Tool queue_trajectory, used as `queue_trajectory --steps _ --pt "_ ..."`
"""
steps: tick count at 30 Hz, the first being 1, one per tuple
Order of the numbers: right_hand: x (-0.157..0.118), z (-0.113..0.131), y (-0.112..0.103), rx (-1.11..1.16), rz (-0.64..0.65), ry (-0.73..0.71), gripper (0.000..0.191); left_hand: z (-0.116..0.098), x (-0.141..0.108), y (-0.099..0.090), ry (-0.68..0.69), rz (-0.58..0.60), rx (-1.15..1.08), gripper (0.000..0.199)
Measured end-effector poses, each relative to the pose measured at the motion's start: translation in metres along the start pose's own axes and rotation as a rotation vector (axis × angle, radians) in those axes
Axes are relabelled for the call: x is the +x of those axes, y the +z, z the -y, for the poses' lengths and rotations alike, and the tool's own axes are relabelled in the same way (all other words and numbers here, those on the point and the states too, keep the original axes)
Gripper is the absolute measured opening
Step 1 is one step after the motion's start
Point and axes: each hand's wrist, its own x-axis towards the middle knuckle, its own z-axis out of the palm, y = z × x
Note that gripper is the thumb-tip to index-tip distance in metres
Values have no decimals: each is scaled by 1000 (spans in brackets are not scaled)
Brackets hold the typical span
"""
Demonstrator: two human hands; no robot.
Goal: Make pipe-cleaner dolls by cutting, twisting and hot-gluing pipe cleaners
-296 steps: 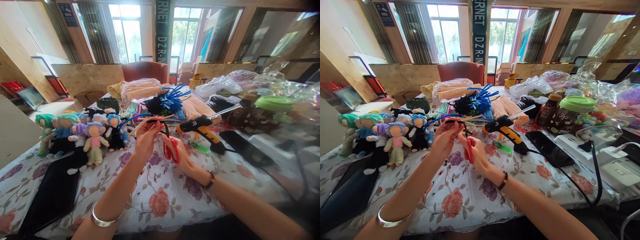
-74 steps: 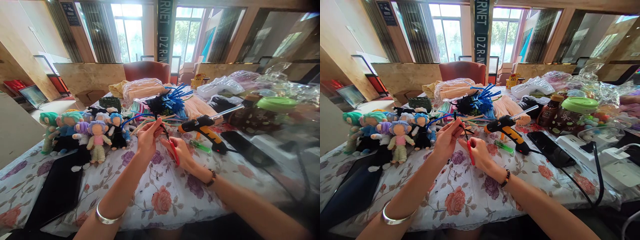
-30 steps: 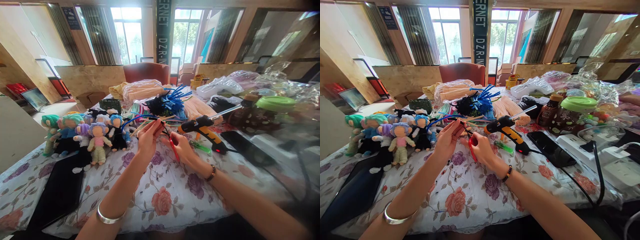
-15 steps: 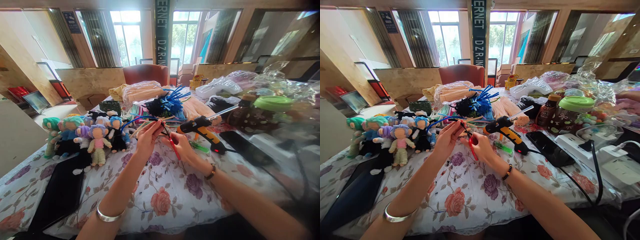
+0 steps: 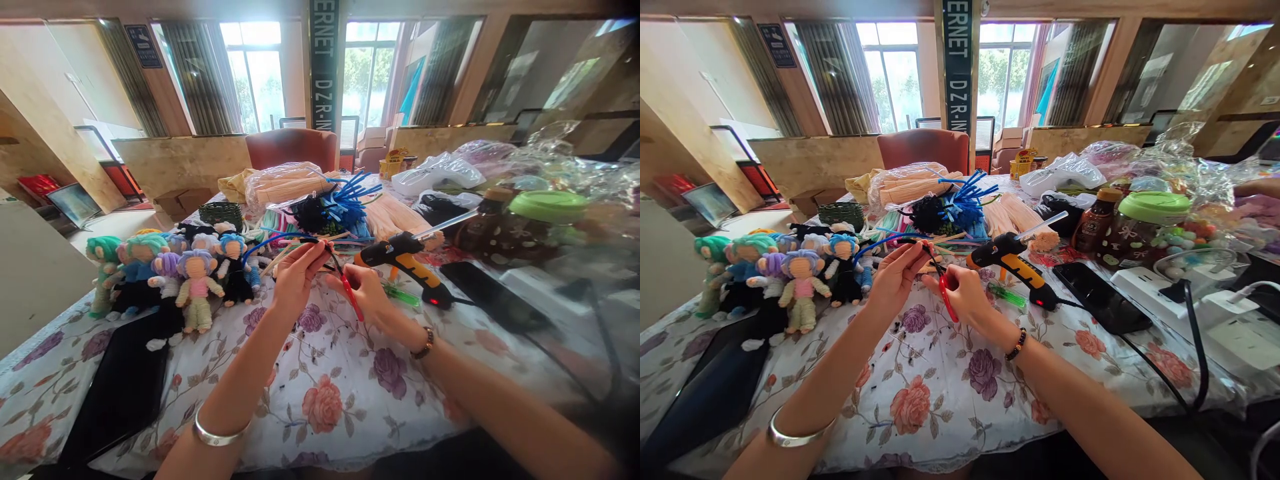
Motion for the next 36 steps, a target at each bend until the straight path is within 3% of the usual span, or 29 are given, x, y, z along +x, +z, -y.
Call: queue_trajectory --steps 20,36 --pt "-1 -3 3 9 -25 -22 51 -2 -1 -1 23 90 30 8" --pt "-1 1 9 91 -22 -1 52 -8 -2 1 30 79 14 10"
